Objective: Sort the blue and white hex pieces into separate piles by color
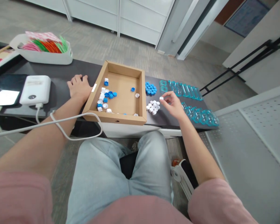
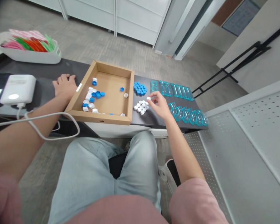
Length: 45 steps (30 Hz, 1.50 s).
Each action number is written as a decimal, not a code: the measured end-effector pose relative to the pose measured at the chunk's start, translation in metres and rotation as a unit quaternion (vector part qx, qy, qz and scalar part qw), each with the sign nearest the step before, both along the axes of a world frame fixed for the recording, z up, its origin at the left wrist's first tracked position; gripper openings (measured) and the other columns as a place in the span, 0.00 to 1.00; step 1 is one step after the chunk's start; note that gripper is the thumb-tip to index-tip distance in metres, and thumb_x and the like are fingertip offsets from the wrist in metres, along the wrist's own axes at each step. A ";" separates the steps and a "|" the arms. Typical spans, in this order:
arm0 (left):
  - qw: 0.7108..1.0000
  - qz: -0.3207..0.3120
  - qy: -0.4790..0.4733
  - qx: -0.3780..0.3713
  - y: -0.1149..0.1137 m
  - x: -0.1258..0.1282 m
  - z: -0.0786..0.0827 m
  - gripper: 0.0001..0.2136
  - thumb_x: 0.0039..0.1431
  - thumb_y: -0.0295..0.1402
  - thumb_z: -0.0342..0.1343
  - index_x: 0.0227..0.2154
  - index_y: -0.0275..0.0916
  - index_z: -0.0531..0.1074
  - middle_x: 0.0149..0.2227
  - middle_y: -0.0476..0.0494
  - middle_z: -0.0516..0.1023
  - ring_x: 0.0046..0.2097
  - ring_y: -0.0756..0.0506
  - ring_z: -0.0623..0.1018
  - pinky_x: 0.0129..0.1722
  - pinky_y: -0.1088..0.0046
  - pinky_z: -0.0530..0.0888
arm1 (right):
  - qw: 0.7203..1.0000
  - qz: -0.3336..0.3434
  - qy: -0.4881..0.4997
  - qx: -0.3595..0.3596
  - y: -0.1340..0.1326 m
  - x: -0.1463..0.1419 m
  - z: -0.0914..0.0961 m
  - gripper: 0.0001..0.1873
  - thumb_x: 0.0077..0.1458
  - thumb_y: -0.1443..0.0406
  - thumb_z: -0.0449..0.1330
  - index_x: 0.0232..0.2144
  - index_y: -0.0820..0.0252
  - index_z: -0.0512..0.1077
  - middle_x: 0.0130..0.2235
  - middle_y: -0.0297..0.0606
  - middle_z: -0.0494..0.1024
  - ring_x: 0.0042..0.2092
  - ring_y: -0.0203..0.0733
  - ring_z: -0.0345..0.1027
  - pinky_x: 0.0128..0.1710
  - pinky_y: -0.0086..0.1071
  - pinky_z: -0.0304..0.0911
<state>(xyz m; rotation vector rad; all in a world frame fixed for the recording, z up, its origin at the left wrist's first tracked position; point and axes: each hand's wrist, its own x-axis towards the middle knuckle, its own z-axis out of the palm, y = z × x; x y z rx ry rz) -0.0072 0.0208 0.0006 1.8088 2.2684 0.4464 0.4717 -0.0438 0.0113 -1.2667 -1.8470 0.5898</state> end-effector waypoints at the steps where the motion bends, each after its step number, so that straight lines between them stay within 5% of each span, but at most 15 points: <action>1: 1.000 0.002 -0.001 0.002 0.001 0.000 0.000 0.34 0.81 0.40 0.42 0.82 0.29 0.63 0.84 0.16 0.56 0.82 0.23 0.59 0.77 0.37 0.55 | 1.000 -0.015 0.006 -0.015 -0.011 0.008 -0.009 0.20 0.66 0.46 0.73 0.47 0.49 0.72 0.35 0.32 0.77 0.34 0.43 0.70 0.37 0.39 0.67; 6: 1.000 0.004 0.003 -0.002 0.004 -0.002 -0.001 0.36 0.79 0.41 0.40 0.82 0.28 0.64 0.83 0.14 0.57 0.82 0.21 0.59 0.78 0.37 0.55 | 0.998 -0.037 0.003 -0.049 -0.042 0.019 -0.041 0.17 0.62 0.53 0.72 0.46 0.49 0.72 0.30 0.29 0.73 0.30 0.42 0.63 0.33 0.38 0.61; 15: 1.000 0.014 0.013 -0.001 0.011 -0.008 -0.009 0.37 0.78 0.43 0.38 0.81 0.30 0.66 0.82 0.15 0.58 0.81 0.20 0.60 0.78 0.36 0.55 | 0.999 -0.006 0.049 -0.018 -0.037 0.020 -0.055 0.28 0.54 0.59 0.74 0.54 0.48 0.69 0.53 0.40 0.81 0.41 0.44 0.77 0.36 0.38 0.64; 18: 1.000 0.017 0.015 -0.005 0.014 -0.011 -0.011 0.36 0.79 0.44 0.39 0.82 0.34 0.65 0.83 0.18 0.58 0.81 0.21 0.60 0.78 0.35 0.55 | 0.996 0.006 0.080 -0.037 -0.034 0.025 -0.060 0.28 0.56 0.58 0.74 0.55 0.47 0.67 0.53 0.37 0.80 0.36 0.39 0.74 0.34 0.37 0.63; 27: 1.000 0.012 0.015 -0.024 0.005 -0.001 0.003 0.38 0.78 0.43 0.37 0.83 0.27 0.62 0.83 0.14 0.55 0.81 0.20 0.59 0.79 0.37 0.54 | 0.994 -0.013 0.092 -0.062 -0.029 0.030 -0.057 0.22 0.62 0.51 0.73 0.52 0.48 0.73 0.41 0.34 0.80 0.35 0.42 0.69 0.35 0.37 0.67; 35: 1.000 0.007 -0.004 -0.018 0.006 -0.002 0.001 0.40 0.77 0.45 0.39 0.83 0.26 0.62 0.83 0.14 0.55 0.81 0.19 0.58 0.78 0.36 0.53 | 0.999 -0.013 -0.041 -0.022 -0.034 0.017 -0.049 0.10 0.67 0.56 0.69 0.47 0.50 0.86 0.47 0.39 0.82 0.33 0.41 0.66 0.41 0.42 0.70; 45: 1.000 0.011 -0.003 -0.010 0.004 -0.001 0.001 0.38 0.77 0.44 0.39 0.82 0.30 0.64 0.84 0.17 0.57 0.81 0.20 0.59 0.77 0.35 0.54 | 0.996 -0.070 -0.062 0.006 -0.029 0.018 -0.055 0.14 0.68 0.51 0.69 0.36 0.52 0.80 0.42 0.39 0.79 0.34 0.42 0.66 0.44 0.43 0.71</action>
